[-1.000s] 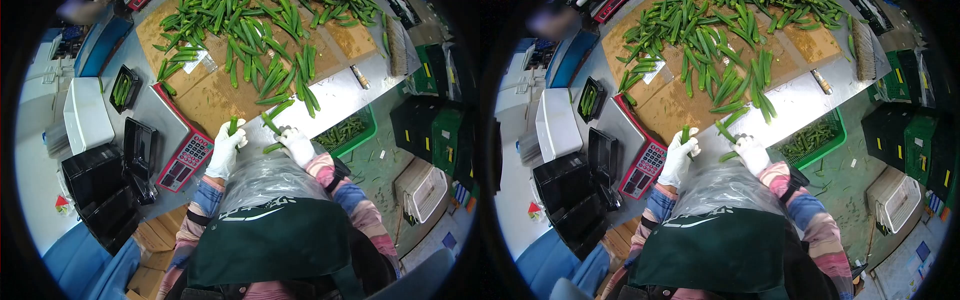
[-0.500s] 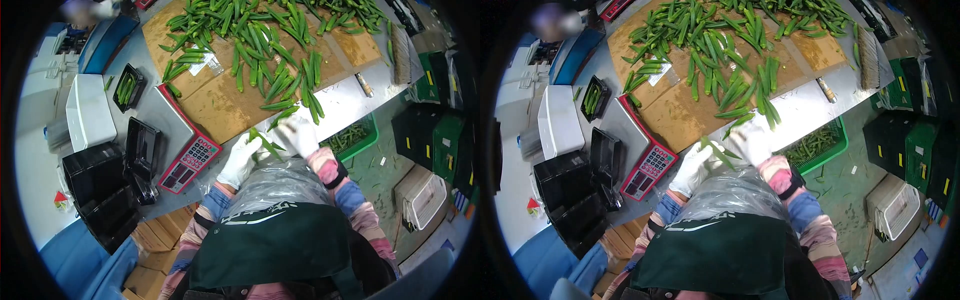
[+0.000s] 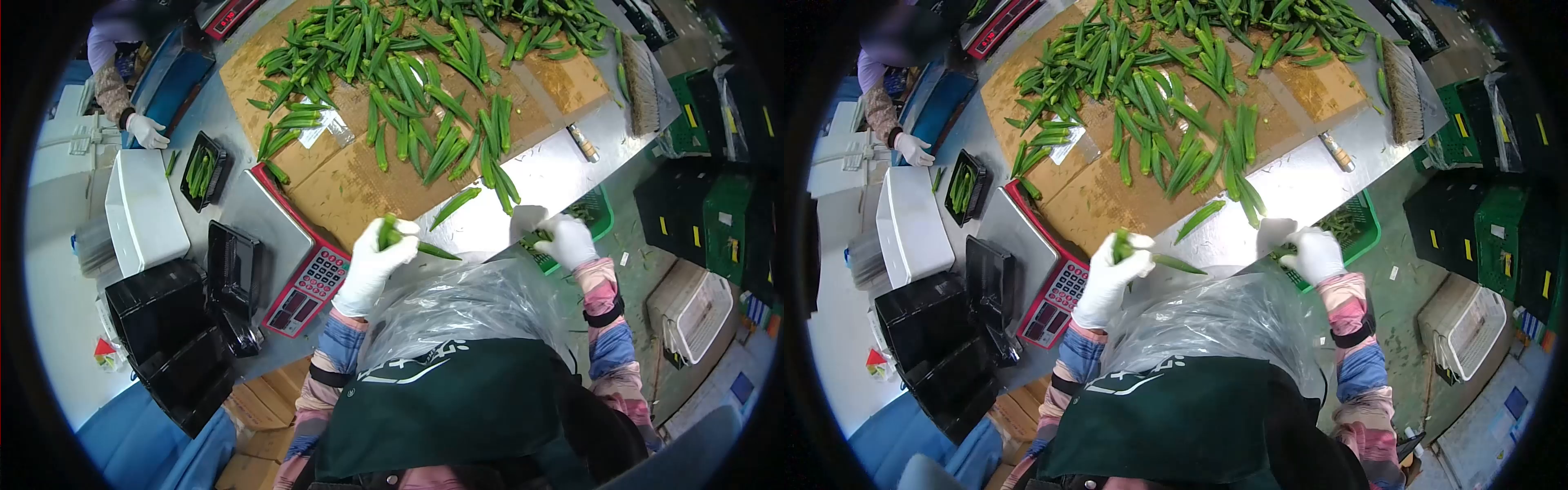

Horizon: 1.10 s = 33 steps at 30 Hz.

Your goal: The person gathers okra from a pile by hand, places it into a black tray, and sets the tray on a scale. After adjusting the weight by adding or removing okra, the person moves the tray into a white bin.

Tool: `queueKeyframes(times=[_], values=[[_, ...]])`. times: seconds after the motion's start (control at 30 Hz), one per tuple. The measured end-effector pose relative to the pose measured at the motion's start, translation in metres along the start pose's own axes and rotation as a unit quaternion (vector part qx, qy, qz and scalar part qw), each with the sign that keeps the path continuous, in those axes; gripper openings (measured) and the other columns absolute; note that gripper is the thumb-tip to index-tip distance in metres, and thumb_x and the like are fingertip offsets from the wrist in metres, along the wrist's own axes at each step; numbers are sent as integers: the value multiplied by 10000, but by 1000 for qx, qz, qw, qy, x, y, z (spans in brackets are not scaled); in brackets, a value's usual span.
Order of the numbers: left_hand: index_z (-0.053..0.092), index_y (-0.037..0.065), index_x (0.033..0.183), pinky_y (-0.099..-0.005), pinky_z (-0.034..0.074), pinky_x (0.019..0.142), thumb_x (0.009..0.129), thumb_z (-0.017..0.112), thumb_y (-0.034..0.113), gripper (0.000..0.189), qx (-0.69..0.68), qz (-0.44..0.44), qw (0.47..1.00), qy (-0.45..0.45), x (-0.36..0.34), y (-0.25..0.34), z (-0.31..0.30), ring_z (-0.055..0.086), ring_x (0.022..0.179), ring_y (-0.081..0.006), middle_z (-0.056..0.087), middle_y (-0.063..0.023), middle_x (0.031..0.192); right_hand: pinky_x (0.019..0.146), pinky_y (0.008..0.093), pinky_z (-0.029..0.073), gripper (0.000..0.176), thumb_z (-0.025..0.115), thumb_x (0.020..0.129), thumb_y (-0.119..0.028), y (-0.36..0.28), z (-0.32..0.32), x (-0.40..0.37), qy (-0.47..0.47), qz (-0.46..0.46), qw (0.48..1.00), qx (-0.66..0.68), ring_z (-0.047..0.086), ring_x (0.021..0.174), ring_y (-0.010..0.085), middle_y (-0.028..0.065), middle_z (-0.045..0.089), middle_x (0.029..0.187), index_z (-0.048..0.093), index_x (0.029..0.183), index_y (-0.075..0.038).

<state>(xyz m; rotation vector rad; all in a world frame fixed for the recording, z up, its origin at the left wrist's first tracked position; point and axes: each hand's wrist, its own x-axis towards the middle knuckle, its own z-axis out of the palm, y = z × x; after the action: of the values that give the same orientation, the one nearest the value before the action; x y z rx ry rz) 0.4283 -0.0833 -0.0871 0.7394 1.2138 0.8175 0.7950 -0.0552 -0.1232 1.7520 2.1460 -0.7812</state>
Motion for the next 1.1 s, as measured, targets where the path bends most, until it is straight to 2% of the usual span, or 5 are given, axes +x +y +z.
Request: queueKeyframes(times=[0.17,0.27,0.57,0.83,1.1], values=[[706,126,1102,-384,495,793,766,767,128,341,626,238,738,-76,18,-56,15,622,890,-280,652,-101,967,945,457,488,405,801,775,-292,-23,6,44,192,43,956,219,654,1030,333,143,709,1054,721,1127,-108],[701,136,1096,-417,471,749,743,767,144,359,686,289,667,-43,33,-85,22,585,874,-297,608,-78,938,959,439,487,583,805,764,-218,-50,38,86,236,4,968,87,610,1108,344,201,659,1135,607,1281,-33],[631,109,1111,-397,511,885,813,708,151,311,484,125,866,17,32,-46,34,631,1042,-330,655,-98,1090,854,366,540,367,684,847,-146,-9,10,68,173,142,875,430,713,936,266,206,729,990,660,1174,18],[604,93,1107,-452,510,806,758,722,125,370,660,224,717,3,99,-62,69,617,944,-362,609,-128,1019,904,422,527,524,801,779,-326,-34,-2,191,248,169,914,273,662,1088,380,219,681,1176,642,1187,-39],[633,23,1289,-259,474,917,891,714,105,415,76,-47,993,80,60,-13,16,599,1020,-91,687,-24,1149,777,292,523,569,758,858,-248,44,-25,122,54,51,708,702,661,846,176,93,683,1081,586,1321,35]])
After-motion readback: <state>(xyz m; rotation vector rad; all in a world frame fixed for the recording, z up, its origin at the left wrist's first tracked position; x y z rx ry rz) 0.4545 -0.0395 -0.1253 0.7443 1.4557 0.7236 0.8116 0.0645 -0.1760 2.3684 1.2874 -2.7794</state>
